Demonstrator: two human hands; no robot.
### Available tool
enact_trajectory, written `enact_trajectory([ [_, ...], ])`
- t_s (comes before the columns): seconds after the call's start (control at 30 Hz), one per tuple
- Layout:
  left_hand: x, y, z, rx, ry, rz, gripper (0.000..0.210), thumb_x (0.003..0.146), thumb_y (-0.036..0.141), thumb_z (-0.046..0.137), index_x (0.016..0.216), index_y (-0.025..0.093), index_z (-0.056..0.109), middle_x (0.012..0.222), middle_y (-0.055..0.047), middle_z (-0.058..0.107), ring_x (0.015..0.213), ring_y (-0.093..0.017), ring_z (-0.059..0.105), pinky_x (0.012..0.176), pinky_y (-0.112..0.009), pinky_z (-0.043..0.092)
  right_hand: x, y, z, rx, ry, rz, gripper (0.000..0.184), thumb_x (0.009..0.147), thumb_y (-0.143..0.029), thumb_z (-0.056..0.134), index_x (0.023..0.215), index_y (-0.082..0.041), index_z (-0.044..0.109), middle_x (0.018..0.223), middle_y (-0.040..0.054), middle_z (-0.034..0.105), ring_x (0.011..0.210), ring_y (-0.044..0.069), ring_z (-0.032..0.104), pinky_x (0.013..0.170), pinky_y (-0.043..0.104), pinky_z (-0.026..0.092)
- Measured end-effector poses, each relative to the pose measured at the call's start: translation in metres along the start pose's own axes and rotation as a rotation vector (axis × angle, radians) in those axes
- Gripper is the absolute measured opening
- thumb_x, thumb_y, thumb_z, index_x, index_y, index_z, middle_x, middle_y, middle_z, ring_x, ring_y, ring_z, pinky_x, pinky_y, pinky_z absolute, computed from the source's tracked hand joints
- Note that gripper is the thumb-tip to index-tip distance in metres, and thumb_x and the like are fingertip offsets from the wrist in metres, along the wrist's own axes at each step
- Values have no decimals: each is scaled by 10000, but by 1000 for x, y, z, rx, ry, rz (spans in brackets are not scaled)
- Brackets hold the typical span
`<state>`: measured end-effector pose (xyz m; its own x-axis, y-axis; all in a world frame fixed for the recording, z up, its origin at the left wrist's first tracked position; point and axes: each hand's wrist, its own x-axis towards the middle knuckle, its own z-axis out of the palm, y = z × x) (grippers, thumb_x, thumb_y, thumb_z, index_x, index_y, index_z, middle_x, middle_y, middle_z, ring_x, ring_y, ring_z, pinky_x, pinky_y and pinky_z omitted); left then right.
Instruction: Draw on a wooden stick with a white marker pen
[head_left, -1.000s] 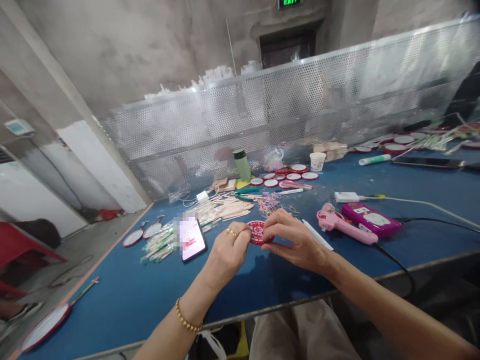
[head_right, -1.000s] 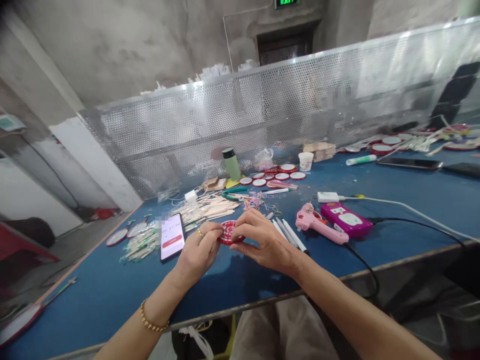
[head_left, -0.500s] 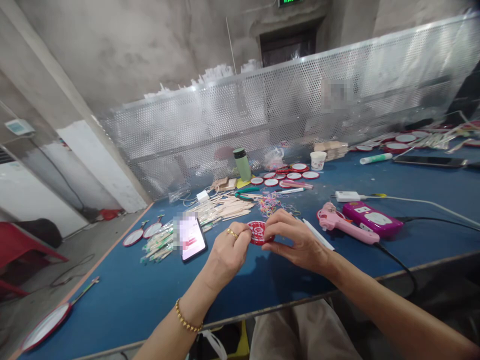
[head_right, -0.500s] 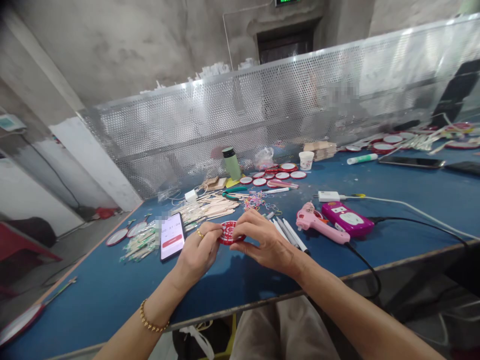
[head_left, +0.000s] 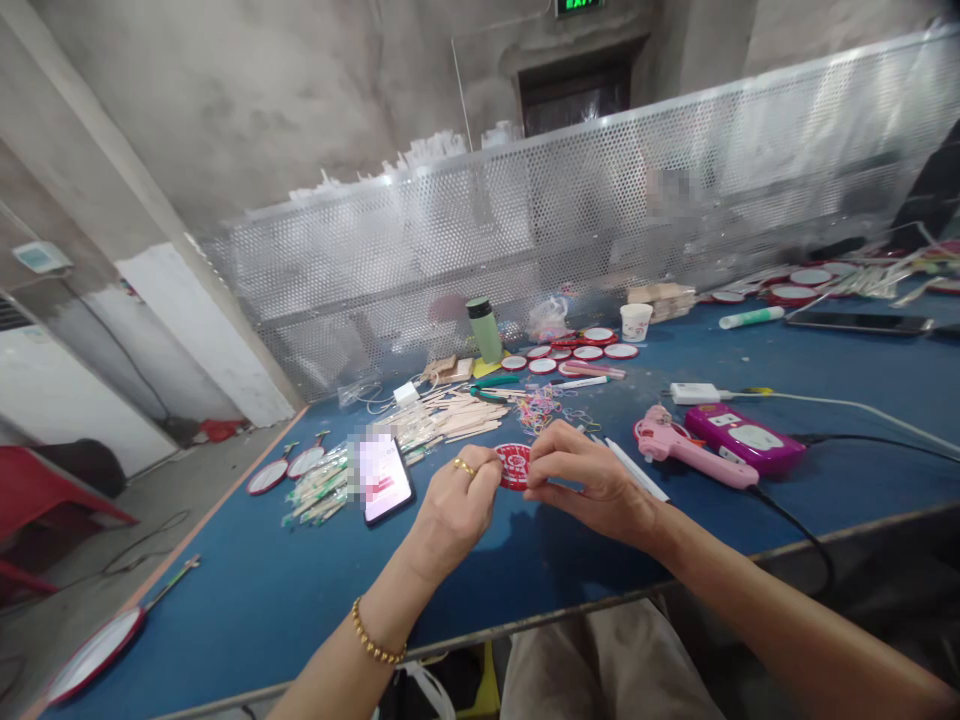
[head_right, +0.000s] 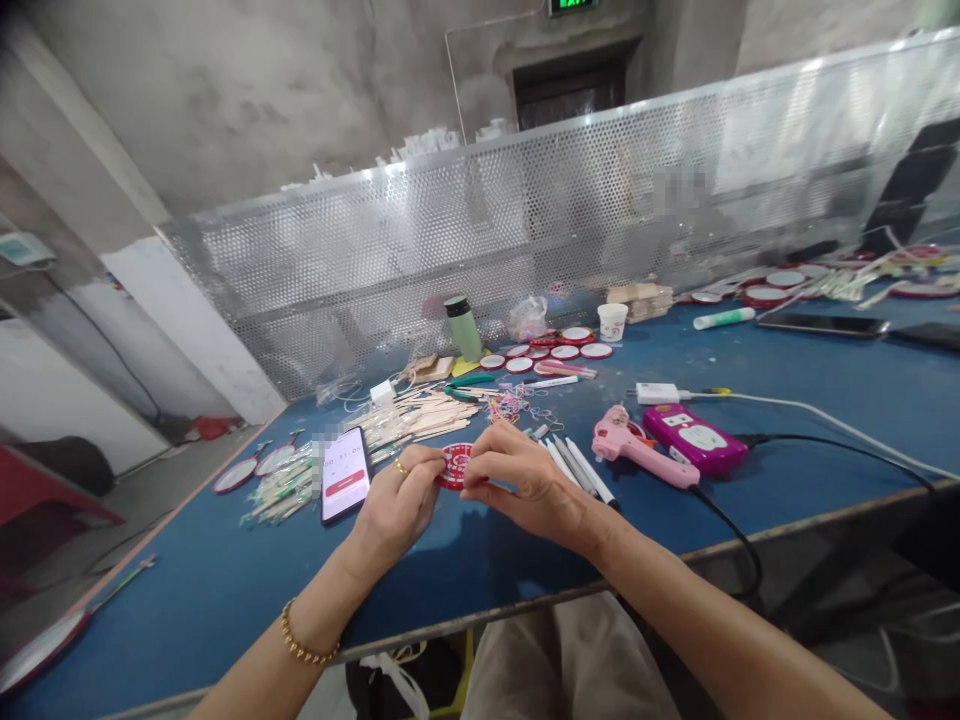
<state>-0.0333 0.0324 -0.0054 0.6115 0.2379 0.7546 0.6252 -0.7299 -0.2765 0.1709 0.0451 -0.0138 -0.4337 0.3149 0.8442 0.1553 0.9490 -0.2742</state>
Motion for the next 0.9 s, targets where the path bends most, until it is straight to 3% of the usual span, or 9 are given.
enact_trajectory([
  [0.17,0,0,0,-3,5,0,180,851,-18,469,912,146,512,857,-99,619,828,-175,597,693,-277,545,1,-1,0,7,10,-2,78,911,-209,605,834,-198,604,826,25,576,802,152,519,726,271,464],
  [0.33,0,1,-1,10,-3,4,164,871,6,450,915,146,522,860,-99,619,842,-178,600,691,-277,536,2,-1,0,42,9,16,81,903,-256,624,958,-201,603,879,37,576,813,152,542,737,276,487],
  [0.5,0,1,-2,32,-36,21,165,899,45,412,880,162,527,837,-82,613,827,-173,600,688,-277,523,1,1,1,28,-47,41,39,915,-234,601,931,-210,627,881,36,574,835,157,541,751,283,485],
  [0.9,1,2,-3,80,-65,17,165,897,35,419,836,162,505,792,-73,593,772,-165,579,651,-256,493,0,1,2,65,-48,42,92,920,-213,593,991,-214,651,896,38,576,844,152,548,750,278,490],
])
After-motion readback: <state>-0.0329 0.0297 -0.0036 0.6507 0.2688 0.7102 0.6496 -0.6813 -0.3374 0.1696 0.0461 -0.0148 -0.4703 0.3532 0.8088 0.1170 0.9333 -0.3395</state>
